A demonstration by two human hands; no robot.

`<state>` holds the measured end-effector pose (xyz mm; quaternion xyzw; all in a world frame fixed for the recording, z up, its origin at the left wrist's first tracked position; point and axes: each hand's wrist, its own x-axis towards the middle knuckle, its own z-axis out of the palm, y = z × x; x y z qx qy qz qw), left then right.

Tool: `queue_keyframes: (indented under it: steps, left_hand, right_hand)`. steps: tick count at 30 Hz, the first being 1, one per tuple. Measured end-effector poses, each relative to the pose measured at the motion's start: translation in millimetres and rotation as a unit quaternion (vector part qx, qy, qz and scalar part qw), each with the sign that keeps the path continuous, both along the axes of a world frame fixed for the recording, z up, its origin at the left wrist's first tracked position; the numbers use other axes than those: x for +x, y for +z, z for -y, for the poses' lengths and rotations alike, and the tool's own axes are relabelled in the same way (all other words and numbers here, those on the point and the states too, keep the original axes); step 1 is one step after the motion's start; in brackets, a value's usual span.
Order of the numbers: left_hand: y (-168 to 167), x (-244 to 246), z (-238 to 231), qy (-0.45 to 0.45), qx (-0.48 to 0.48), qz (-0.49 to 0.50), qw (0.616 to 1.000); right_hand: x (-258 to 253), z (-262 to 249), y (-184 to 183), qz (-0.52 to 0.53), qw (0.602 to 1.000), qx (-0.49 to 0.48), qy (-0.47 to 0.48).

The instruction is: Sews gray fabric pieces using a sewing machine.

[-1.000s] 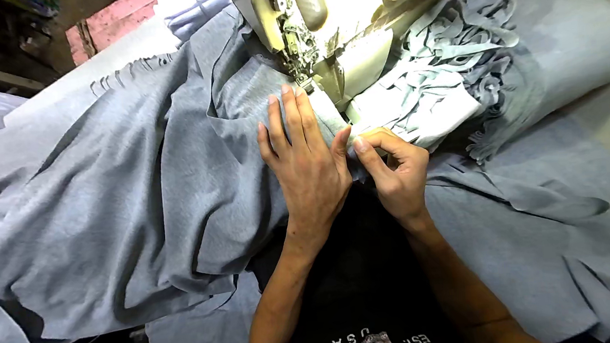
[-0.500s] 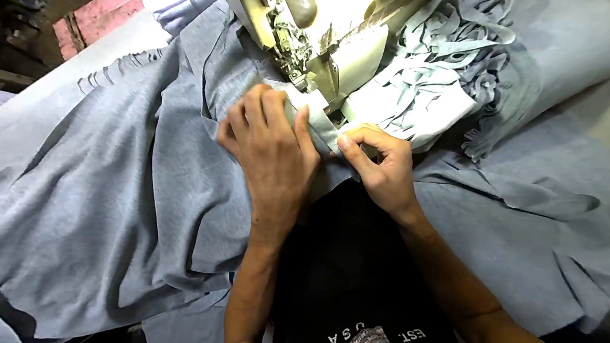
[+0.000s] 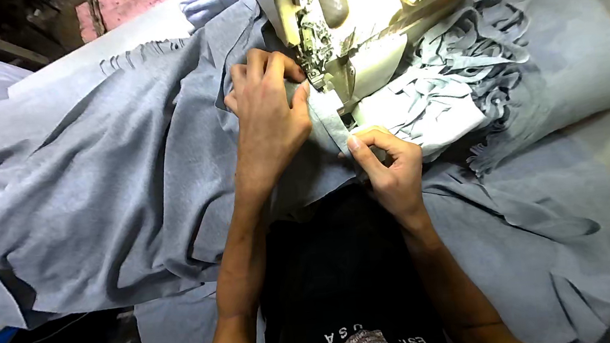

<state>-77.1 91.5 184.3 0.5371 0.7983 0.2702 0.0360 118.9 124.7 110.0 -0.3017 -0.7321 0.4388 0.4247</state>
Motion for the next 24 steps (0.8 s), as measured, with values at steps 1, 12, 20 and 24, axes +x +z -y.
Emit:
queue_keyframes:
  steps: [1,12,20,24]
  left_hand:
    - [-0.8,1.0,-0.2,0.005,0.003,0.000,1.000]
    - [-1.2,4.8,-3.0,0.039,0.022,0.000,0.999]
    - [-6.5,6.0,-3.0,0.041,0.041,-0.016,0.998]
    - [-11.8,4.4,0.1,0.023,0.093,-0.033,0.995]
  right_hand:
    - [0.1,0.0,0.3,-0.001,1.000,0.000,0.000]
    - [1.7,-1.1,1.2,0.001,1.000,-0.005,-0.002]
    - [2.1,-1.1,0.6,0.001,1.000,-0.010,-0.003]
    - [1.4,0.5,0.6,-0.004,1.000,-0.012,-0.008]
